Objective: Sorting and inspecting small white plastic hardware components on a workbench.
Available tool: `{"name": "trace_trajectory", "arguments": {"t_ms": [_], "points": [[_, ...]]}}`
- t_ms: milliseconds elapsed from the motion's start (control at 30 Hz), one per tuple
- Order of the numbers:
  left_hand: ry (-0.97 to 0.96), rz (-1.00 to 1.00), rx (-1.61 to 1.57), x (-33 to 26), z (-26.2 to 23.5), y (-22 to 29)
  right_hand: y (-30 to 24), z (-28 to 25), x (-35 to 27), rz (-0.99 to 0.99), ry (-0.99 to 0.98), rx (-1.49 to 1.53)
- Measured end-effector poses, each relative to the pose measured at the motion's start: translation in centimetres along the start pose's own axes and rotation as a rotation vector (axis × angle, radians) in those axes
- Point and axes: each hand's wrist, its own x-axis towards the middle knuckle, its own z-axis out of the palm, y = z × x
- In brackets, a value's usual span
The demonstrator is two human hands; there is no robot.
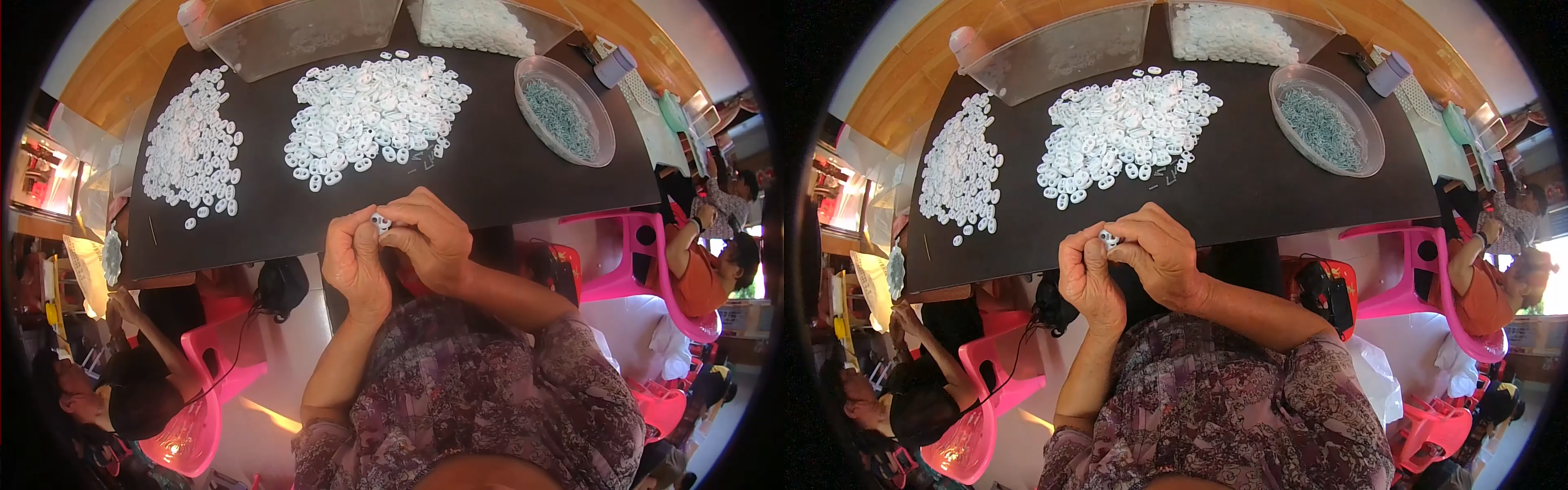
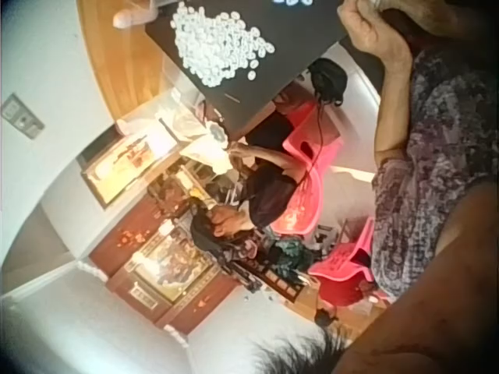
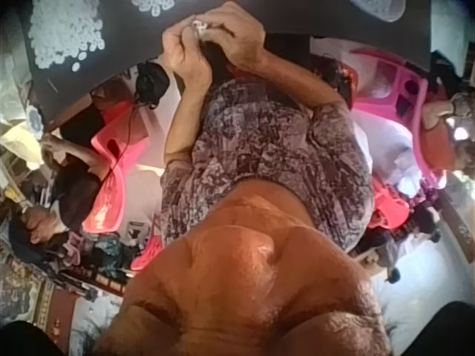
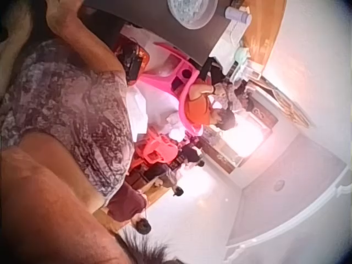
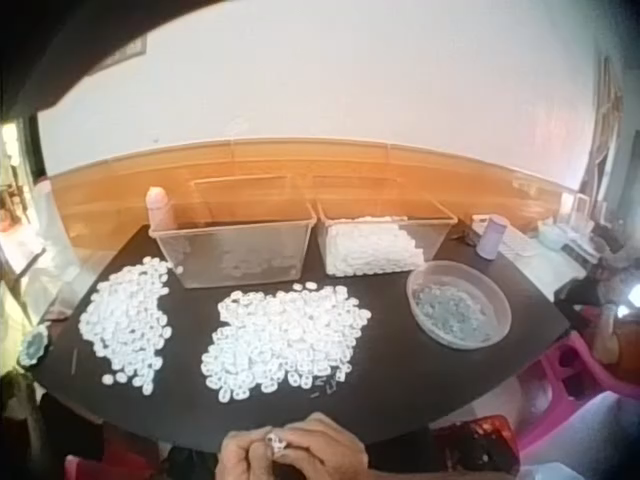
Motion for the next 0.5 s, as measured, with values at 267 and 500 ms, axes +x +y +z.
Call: {"name": "trace_trajectory", "arguments": {"t_ms": [267,500], "points": [[0.057,-0.144,-0.109,0.4,0.6,0.3,0.4,0.1,0.3,0.011,-0.021,-0.034],[0.070,-0.178,-0.157,0.5,0.8,1.5,0.0,0.2,0.4,0.026,0.033,-0.051]]}}
